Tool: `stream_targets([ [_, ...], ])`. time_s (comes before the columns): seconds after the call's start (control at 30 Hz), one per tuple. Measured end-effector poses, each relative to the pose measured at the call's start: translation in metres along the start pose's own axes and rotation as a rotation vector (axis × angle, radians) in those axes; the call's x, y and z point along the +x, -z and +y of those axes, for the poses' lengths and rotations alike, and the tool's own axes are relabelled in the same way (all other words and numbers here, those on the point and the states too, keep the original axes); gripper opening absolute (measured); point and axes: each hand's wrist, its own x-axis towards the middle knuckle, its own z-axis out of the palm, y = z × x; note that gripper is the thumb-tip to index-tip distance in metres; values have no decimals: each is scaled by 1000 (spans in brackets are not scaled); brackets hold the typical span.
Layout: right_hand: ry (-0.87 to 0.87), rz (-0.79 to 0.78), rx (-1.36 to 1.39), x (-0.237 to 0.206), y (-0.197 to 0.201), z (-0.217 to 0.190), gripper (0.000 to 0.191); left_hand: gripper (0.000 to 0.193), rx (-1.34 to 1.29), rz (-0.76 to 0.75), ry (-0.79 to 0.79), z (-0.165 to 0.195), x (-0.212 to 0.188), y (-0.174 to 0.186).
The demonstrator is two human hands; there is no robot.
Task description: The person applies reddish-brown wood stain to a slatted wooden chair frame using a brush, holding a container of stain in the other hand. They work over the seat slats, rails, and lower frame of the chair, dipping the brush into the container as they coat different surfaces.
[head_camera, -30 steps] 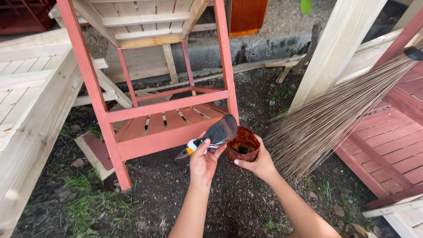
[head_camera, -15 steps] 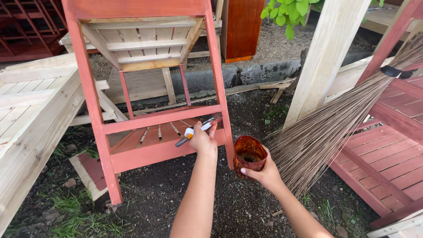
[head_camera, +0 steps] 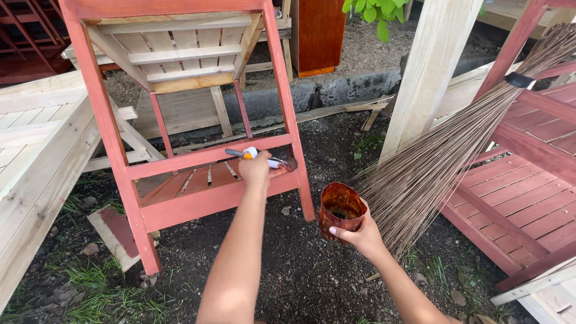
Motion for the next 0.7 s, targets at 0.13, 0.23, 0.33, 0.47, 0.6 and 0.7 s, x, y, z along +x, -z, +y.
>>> stream_targets([
  [0.13, 18, -12, 17, 1, 0, -2, 109, 14, 161, -37, 14, 12, 9, 1],
  [0.23, 10, -2, 9, 2, 1, -4, 110, 15, 290, -13, -282, -4, 5, -5],
  [0.33, 18, -11, 21, 3, 1, -6, 111, 16, 43, -63, -120, -12, 4, -6],
  [0.47, 30, -16, 0, 4, 0, -12, 113, 18, 145, -16, -442, -14, 2, -5],
  [0.6, 81, -20, 4, 8, -2, -18, 109, 15, -89, -23, 116, 4, -1, 1],
  [0.7, 71, -8, -18, 11, -3, -21, 111, 10, -66, -10, -12, 7, -3, 5],
])
